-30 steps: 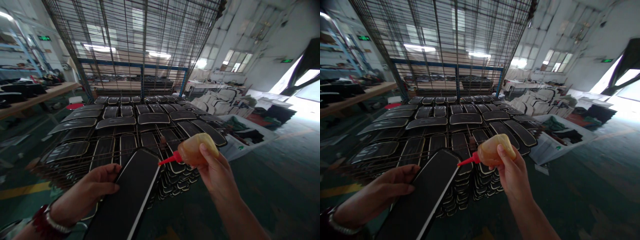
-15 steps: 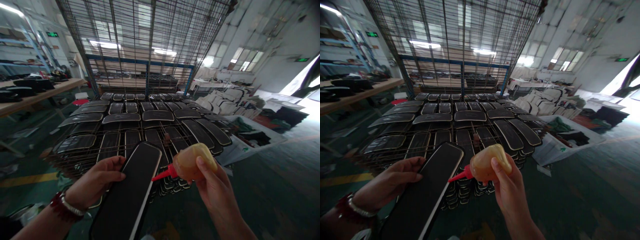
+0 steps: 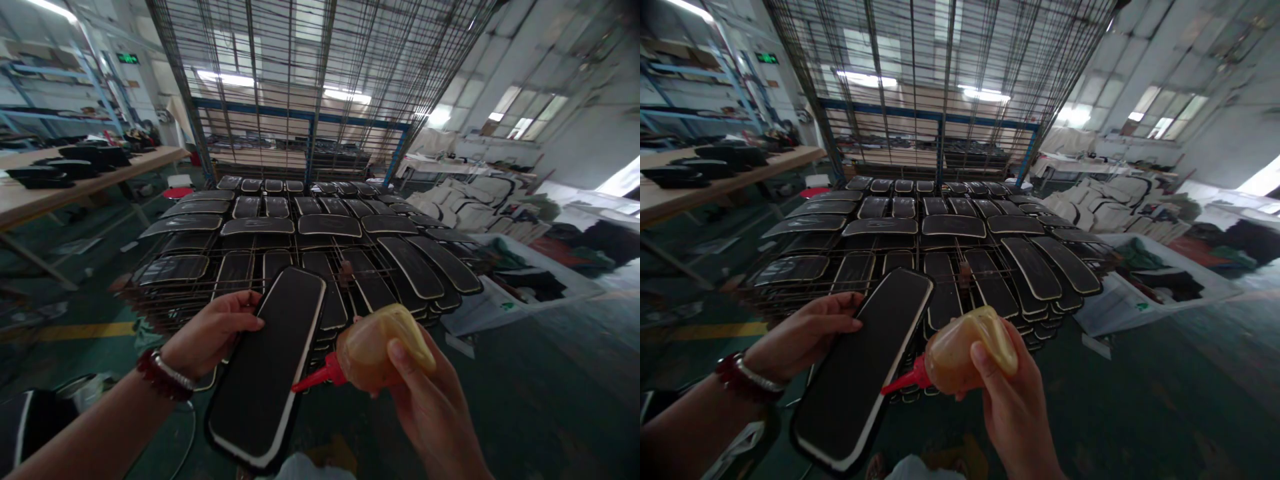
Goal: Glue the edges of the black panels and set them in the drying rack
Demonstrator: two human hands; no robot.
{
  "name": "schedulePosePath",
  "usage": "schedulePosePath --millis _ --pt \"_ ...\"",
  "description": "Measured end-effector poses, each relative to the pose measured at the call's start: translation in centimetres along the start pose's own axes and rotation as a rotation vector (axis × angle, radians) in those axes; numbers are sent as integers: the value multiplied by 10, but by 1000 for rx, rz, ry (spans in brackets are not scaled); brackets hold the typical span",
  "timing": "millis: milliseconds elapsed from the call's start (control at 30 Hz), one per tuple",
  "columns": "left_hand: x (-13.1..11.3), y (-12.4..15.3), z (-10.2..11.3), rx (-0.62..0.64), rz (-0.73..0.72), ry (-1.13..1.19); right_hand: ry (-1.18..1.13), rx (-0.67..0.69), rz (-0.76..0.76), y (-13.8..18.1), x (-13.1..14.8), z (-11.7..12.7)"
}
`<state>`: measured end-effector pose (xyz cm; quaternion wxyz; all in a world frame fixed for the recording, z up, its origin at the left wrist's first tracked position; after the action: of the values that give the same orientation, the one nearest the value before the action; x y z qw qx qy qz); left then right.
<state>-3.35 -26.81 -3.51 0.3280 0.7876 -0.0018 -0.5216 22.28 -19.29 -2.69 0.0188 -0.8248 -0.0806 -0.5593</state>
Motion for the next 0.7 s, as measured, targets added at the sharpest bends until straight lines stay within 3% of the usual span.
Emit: schedulePosePath --millis 133,400,700 --pt "-7 -2 2 -32 -25 14 12 27 -28 2 -10 1" --pt "-21 -7 12 -126 -64 8 8 -52 -66 8 -7 -7" --pt "-37 -9 34 -274 -147 144 -43 -38 16 -11 2 0"
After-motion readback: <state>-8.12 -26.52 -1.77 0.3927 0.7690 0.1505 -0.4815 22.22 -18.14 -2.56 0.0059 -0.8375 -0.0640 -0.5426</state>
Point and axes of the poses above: each hand's wrist, its own y-axis away from the middle knuckle, its own z-axis out of the back of the hand, x = y × z, the point moved 10 cm from there along -y, towards the middle knuckle, and after that the axes turned 11 degrees about -x, right-handed, at the moved point
